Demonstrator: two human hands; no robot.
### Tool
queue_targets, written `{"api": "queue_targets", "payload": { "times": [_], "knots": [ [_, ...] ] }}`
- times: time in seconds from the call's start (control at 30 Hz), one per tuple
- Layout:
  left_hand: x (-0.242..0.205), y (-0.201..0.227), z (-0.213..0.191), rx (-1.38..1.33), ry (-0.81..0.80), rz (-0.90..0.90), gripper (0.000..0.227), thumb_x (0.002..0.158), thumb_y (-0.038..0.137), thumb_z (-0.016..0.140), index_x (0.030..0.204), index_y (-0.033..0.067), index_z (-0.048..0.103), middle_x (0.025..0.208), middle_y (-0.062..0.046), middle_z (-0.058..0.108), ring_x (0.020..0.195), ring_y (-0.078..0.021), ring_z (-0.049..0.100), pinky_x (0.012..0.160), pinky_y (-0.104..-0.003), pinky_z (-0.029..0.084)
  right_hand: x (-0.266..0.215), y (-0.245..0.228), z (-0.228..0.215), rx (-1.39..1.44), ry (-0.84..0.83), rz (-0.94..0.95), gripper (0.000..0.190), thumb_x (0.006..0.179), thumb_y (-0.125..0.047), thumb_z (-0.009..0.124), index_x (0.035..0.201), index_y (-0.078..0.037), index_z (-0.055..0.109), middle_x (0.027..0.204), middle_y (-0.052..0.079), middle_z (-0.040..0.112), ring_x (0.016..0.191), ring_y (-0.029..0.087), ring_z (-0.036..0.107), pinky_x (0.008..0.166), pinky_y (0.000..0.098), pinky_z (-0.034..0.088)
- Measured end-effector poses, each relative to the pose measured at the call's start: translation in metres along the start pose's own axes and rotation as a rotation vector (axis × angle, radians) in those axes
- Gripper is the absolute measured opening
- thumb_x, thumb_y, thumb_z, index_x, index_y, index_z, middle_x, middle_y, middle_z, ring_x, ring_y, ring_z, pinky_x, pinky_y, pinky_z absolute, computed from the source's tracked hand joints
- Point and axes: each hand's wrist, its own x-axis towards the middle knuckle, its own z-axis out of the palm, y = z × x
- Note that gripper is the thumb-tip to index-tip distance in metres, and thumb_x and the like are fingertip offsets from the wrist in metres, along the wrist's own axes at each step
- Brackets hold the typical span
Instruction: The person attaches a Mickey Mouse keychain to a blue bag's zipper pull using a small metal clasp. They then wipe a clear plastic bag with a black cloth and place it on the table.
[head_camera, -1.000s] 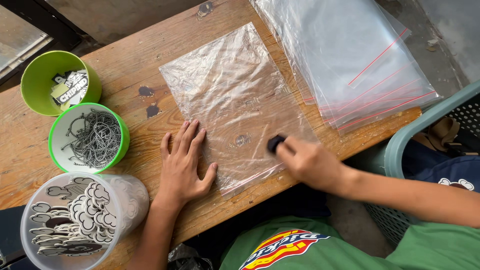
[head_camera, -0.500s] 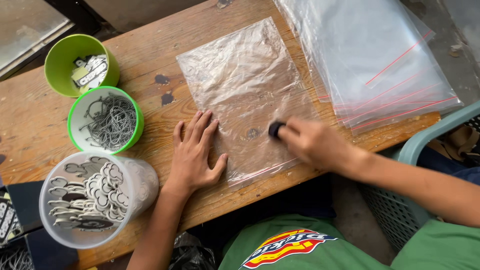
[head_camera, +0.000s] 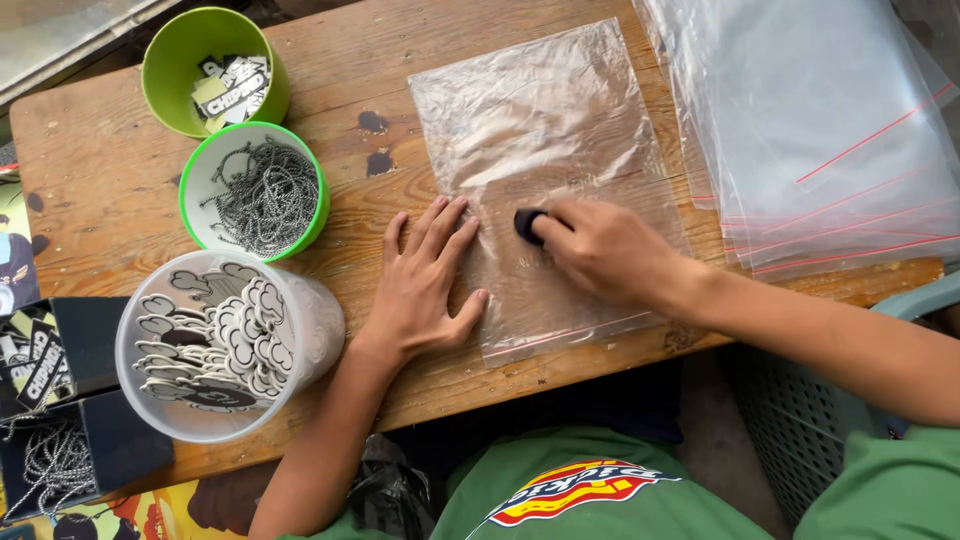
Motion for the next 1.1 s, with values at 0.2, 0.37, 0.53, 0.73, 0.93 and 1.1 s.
{"api": "queue_targets", "payload": {
  "times": [0.2, 0.37, 0.53, 0.73, 0.93, 1.1],
  "knots": [
    [-0.003, -0.009, 0.006, -0.106, 0.011, -0.017, 0.051, 0.096, 0.029, 0.036, 0.142, 0.0122, 0.051, 0.154, -0.012, 0.044, 0.148, -0.0279, 0.036, 0.115, -0.054, 0.016, -0.028, -0.077, 0.02, 0.276, -0.061, -0.218, 0.022, 0.09, -0.013, 0.047, 0.108, -0.005, 0.058, 0.091, 0.009, 0.054, 0.074, 0.027, 0.062, 0.062, 0.0357, 0.051],
    [-0.004, -0.013, 0.009, -0.134, 0.02, -0.023, 0.05, 0.1, 0.03, 0.031, 0.142, 0.0137, 0.052, 0.153, -0.011, 0.045, 0.148, -0.0265, 0.036, 0.115, -0.054, 0.014, 0.0, -0.055, 0.0, 0.4, -0.118, -0.215, 0.018, 0.088, -0.014, 0.057, 0.104, -0.005, 0.058, 0.092, 0.01, 0.056, 0.077, 0.031, 0.065, 0.064, 0.0382, 0.053],
    [-0.006, -0.018, 0.011, -0.21, 0.017, -0.007, 0.054, 0.104, 0.032, 0.021, 0.146, 0.0136, 0.049, 0.156, -0.01, 0.043, 0.149, -0.0263, 0.033, 0.115, -0.053, 0.011, 0.045, -0.037, 0.02, 0.149, 0.01, -0.125, 0.017, 0.096, -0.015, 0.056, 0.107, -0.003, 0.057, 0.095, 0.012, 0.054, 0.083, 0.032, 0.064, 0.069, 0.0374, 0.053],
    [-0.006, -0.021, 0.014, -0.213, 0.005, -0.008, 0.056, 0.105, 0.032, 0.017, 0.147, 0.0129, 0.049, 0.158, -0.011, 0.042, 0.15, -0.0273, 0.032, 0.116, -0.052, 0.01, 0.009, -0.1, 0.019, 0.247, -0.101, -0.321, 0.015, 0.095, -0.016, 0.053, 0.105, -0.007, 0.059, 0.093, 0.007, 0.055, 0.083, 0.024, 0.063, 0.068, 0.0334, 0.051],
    [-0.006, -0.02, 0.012, -0.219, -0.011, -0.006, 0.055, 0.106, 0.031, 0.019, 0.148, 0.0118, 0.048, 0.158, -0.012, 0.042, 0.15, -0.0289, 0.032, 0.116, -0.054, 0.01, 0.036, -0.053, 0.029, 0.326, -0.071, -0.254, 0.019, 0.09, -0.015, 0.056, 0.105, -0.005, 0.06, 0.095, 0.01, 0.055, 0.084, 0.03, 0.064, 0.071, 0.0391, 0.052],
    [-0.006, -0.02, 0.011, -0.227, -0.016, -0.017, 0.055, 0.106, 0.031, 0.019, 0.149, 0.0126, 0.047, 0.157, -0.012, 0.042, 0.15, -0.0283, 0.031, 0.116, -0.053, 0.01, 0.032, -0.073, 0.034, 0.254, -0.052, -0.287, 0.014, 0.095, -0.014, 0.053, 0.103, -0.005, 0.061, 0.095, 0.011, 0.056, 0.083, 0.028, 0.063, 0.07, 0.0357, 0.051]
  ]
}}
